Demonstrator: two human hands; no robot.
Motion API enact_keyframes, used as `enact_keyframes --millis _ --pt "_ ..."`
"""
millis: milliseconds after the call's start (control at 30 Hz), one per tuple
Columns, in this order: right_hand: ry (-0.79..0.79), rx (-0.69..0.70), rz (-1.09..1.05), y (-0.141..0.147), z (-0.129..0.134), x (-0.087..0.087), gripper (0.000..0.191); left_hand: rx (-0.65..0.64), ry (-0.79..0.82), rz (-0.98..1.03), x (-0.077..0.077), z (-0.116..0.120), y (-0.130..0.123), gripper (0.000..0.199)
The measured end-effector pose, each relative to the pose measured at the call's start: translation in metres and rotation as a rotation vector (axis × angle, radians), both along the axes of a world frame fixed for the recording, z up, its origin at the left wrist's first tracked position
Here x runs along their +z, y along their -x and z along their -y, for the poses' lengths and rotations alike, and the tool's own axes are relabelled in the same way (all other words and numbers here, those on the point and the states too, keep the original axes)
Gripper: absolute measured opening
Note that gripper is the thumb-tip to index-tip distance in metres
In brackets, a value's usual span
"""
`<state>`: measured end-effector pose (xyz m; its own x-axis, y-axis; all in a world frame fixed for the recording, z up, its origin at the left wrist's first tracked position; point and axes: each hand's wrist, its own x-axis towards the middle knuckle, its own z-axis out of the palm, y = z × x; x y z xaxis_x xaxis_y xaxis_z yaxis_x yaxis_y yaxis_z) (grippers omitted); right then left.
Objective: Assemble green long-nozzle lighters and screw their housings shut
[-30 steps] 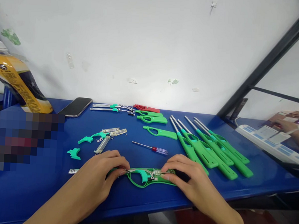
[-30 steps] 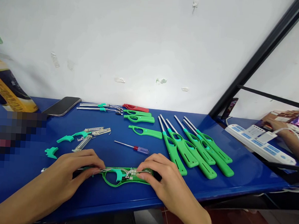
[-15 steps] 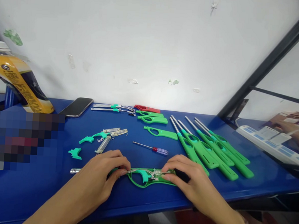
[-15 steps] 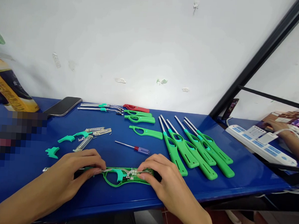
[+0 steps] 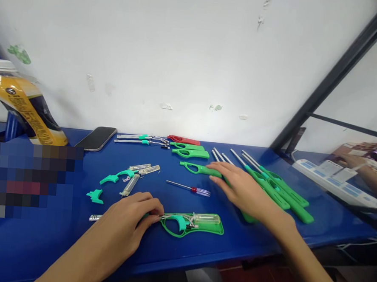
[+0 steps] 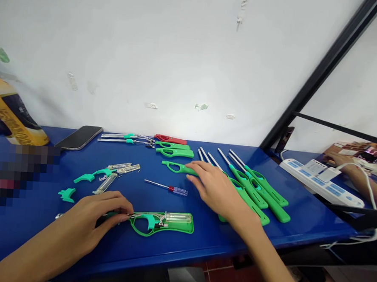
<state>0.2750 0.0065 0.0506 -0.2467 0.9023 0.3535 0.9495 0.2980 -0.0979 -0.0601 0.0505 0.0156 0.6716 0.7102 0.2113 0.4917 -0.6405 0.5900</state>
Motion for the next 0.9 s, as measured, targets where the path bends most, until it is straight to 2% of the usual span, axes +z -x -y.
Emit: enact_keyframes --millis 100,167,367,500,567,700,800,900 --pt "0.031 -0.004 0.167 -0.015 -0.03 -0.006 0.038 0.011 0.006 -0.011 0.001 0.001 0.0 0.025" --pt "0.062 0.025 0.261 -0.018 -0.041 -0.012 0.038 0.014 0.001 -0.016 0.001 0.002 0.0 0.026" --pt "0.09 0.076 0.428 -0.007 -0.039 -0.021 0.037 0.021 -0.056 -0.034 -0.003 0.006 0.001 0.03" --pt "0.043 0.056 0.435 -0.007 -0.033 -0.009 0.039 0.059 -0.176 0.004 0.005 0.008 0.0 0.031" --pt "-0.002 0.031 0.403 -0.01 -0.023 0.002 0.047 0.072 -0.261 0.027 0.012 0.009 0.0 0.032" --pt "-0.071 0.022 0.31 -0.006 0.02 0.02 0.044 0.139 -0.409 0.115 0.021 0.008 0.004 0.027" --pt "-0.05 0.057 0.135 0.006 0.057 0.022 0.043 0.152 -0.453 0.193 0.021 0.011 0.002 0.022" --pt "-0.093 0.001 -0.022 0.016 0.077 0.019 0.042 0.047 -0.428 0.227 0.019 0.019 -0.009 0.022"
